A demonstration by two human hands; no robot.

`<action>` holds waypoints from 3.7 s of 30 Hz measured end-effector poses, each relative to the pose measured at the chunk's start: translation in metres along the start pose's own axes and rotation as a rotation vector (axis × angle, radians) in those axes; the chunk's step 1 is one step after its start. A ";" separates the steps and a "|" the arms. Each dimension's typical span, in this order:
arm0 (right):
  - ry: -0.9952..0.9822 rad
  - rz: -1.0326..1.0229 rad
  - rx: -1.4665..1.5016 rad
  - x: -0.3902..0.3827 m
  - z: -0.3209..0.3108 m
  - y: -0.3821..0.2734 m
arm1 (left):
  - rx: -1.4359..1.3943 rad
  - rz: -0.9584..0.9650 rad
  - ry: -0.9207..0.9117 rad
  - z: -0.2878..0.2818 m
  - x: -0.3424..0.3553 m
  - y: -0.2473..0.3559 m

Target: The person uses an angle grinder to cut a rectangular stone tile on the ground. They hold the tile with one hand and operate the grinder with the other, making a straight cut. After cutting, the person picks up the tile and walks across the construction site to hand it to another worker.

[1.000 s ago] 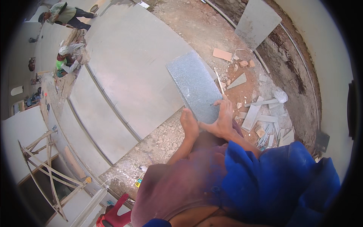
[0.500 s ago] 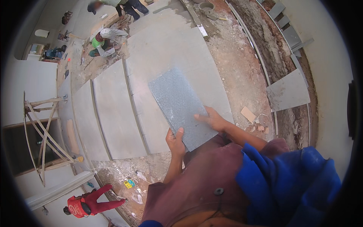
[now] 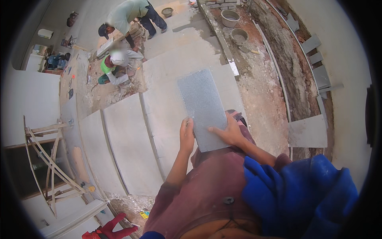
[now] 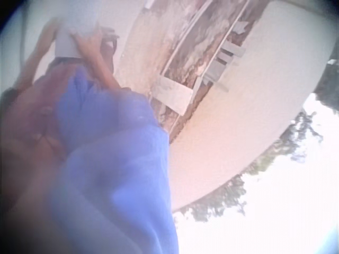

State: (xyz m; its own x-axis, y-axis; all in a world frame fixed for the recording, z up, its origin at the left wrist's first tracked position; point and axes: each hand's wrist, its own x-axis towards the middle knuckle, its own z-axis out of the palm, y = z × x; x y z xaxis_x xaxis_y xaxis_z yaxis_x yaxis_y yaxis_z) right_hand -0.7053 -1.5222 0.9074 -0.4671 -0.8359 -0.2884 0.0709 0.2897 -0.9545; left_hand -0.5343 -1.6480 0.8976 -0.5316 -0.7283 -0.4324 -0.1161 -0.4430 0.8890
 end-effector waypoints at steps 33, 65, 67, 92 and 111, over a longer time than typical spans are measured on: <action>-0.462 0.134 0.225 1.128 -0.016 -0.194 | -0.328 -0.406 -0.361 -0.097 1.122 0.316; -0.181 -0.006 0.232 2.153 -0.102 -0.192 | 0.081 0.175 -0.032 -0.089 2.101 0.549; -0.166 0.095 0.265 2.201 -0.105 -0.219 | 0.120 0.211 -0.012 -0.090 2.151 0.579; -0.516 -0.373 -0.181 3.181 0.003 -0.397 | -0.198 0.528 0.584 -0.211 2.956 0.883; -0.202 -0.370 -0.162 3.869 0.121 -0.605 | 0.068 0.416 0.494 -0.383 3.624 1.231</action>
State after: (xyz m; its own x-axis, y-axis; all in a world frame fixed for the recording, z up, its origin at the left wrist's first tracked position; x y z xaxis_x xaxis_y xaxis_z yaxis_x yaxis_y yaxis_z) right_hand -2.4488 -4.9881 0.3600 -0.2524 -0.9666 0.0456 -0.2150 0.0100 -0.9766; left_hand -2.2820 -5.0329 0.3669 -0.0968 -0.9938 -0.0539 -0.0449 -0.0498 0.9978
